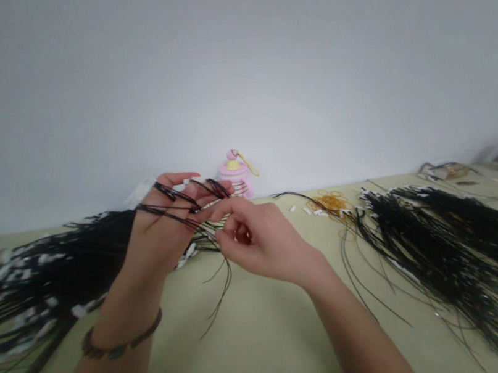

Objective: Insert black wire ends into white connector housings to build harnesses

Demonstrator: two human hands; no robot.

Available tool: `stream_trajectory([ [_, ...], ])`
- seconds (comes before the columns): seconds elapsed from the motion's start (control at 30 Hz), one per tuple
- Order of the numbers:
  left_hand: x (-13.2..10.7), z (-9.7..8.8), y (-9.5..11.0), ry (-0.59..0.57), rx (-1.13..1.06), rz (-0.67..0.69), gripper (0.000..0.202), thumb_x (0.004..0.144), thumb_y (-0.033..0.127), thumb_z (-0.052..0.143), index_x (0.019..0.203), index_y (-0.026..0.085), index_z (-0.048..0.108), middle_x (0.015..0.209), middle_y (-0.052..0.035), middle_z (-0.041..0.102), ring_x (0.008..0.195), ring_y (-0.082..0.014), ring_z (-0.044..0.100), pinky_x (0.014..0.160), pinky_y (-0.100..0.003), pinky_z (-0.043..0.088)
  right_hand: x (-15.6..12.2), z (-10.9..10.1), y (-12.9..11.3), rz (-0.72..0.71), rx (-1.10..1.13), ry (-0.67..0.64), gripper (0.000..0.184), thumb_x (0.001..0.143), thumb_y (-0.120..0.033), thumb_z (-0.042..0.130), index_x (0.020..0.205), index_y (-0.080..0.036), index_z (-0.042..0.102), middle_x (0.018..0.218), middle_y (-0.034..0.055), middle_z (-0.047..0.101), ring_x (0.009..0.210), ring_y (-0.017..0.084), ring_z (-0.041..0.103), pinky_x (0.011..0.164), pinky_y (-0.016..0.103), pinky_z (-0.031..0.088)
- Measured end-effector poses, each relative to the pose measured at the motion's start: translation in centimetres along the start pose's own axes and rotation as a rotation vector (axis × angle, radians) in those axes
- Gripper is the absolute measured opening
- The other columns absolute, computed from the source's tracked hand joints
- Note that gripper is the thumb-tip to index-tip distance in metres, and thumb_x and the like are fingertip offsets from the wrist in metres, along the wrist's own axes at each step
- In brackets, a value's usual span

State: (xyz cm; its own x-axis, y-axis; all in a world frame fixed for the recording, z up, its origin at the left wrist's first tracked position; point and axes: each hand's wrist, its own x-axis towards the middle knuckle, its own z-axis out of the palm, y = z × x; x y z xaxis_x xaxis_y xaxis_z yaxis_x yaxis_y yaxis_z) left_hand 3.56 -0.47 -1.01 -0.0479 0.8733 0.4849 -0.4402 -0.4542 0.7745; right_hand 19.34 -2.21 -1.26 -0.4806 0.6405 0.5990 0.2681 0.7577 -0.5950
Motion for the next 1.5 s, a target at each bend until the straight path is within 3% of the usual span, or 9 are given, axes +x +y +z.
stream_trajectory([
  [0.2,0.5,0.1,0.9,0.015,-0.1,-0.037,0.017,0.082,0.017,0.066,0.089,0.017,0.05,0.077,-0.0058,0.074,0.087,-0.0243,0.073,0.086,-0.043,0.057,-1.6,-4.7,0.5,0.038,0.518,-0.025,0.012,0.081,-0.032,0.063,0.078,-0.021,0.068,0.049,-0.0033,0.056,0.034,0.006,0.043,0.036,0.02,0.029],
  [0.37,0.5,0.3,1.0,0.015,-0.137,-0.054,0.012,0.083,0.012,0.062,0.086,0.016,0.051,0.07,-0.0022,0.072,0.084,-0.024,0.073,0.077,-0.04,0.06,-2.7,-7.6,1.8,-0.1,0.599,0.585,0.02,0.071,-0.05,0.064,0.072,-0.03,0.067,0.043,-0.0041,0.049,0.029,0.005,0.017,0.032,0.025,0.014],
  [0.47,0.3,0.5,0.9,0.022,-0.127,-0.085,0.008,0.084,0.013,0.06,0.086,0.016,0.053,0.069,-0.0013,0.071,0.083,-0.0225,0.073,0.078,-0.039,0.06,-2.7,-8.5,1.8,-0.078,0.503,0.811,0.019,0.08,-0.051,0.061,0.077,-0.035,0.07,0.063,0.0002,0.059,0.038,0.006,0.022,0.038,0.027,0.013],
  [0.6,0.0,0.5,1.0,-0.027,-0.132,-0.114,0.015,0.08,0.016,0.068,0.085,0.016,0.054,0.058,0.004,0.063,0.083,-0.0238,0.073,0.083,-0.044,0.058,-2.1,-8.2,0.9,-0.164,0.576,0.754,0.012,0.075,-0.045,0.074,0.068,-0.036,0.074,0.085,-0.0015,0.066,0.053,0.005,0.046,0.038,0.021,0.02],
  [0.7,-0.2,0.5,1.1,-0.063,-0.133,-0.123,0.018,0.077,0.016,0.072,0.084,0.016,0.055,0.058,0.0048,0.062,0.085,-0.0251,0.073,0.088,-0.049,0.056,-1.5,-6.1,0.1,-0.171,0.319,0.776,0.004,0.078,-0.027,0.073,0.081,-0.028,0.077,0.073,-0.0007,0.066,0.05,0.005,0.052,0.036,0.018,0.031],
  [0.87,-0.5,0.5,1.2,-0.154,-0.109,-0.103,0.02,0.076,0.02,0.075,0.085,0.015,0.058,0.064,0.0013,0.065,0.085,-0.0266,0.073,0.086,-0.051,0.057,-1.1,-2.2,-1.2,-0.149,0.103,0.678,0.051,0.079,-0.01,0.069,0.126,-0.026,0.058,0.063,-0.0058,0.064,0.046,0.006,0.056,0.04,0.018,0.043],
  [1.1,-1.0,0.2,1.3,-0.219,0.008,-0.132,0.027,0.073,0.021,0.077,0.089,0.016,0.057,0.075,-0.0004,0.067,0.081,-0.026,0.073,0.078,-0.043,0.061,-1.1,-2.0,-0.4,-0.288,0.037,0.499,0.034,0.088,-0.006,0.055,0.115,-0.023,0.066,0.104,0.0039,0.074,0.085,0.015,0.073,0.073,0.03,0.062],
  [1.3,-1.4,0.5,1.0,-0.271,0.034,-0.141,0.023,0.076,0.017,0.074,0.093,0.017,0.057,0.076,-0.0016,0.067,0.08,-0.0243,0.073,0.075,-0.037,0.062,-0.1,-1.5,1.2,-0.467,-0.181,0.744,0.034,0.079,-0.006,0.069,0.104,-0.028,0.073,0.096,0.0012,0.074,0.085,0.014,0.071,0.077,0.029,0.06],
  [1.5,-1.5,0.6,1.0,-0.249,0.016,-0.125,0.022,0.078,0.022,0.072,0.091,0.017,0.056,0.079,-0.003,0.066,0.083,-0.0248,0.072,0.072,-0.039,0.063,0.0,-0.1,0.5,-0.355,-0.055,0.7,0.023,0.085,-0.013,0.064,0.101,-0.026,0.073,0.093,0.0012,0.074,0.082,0.014,0.071,0.076,0.031,0.061],
])
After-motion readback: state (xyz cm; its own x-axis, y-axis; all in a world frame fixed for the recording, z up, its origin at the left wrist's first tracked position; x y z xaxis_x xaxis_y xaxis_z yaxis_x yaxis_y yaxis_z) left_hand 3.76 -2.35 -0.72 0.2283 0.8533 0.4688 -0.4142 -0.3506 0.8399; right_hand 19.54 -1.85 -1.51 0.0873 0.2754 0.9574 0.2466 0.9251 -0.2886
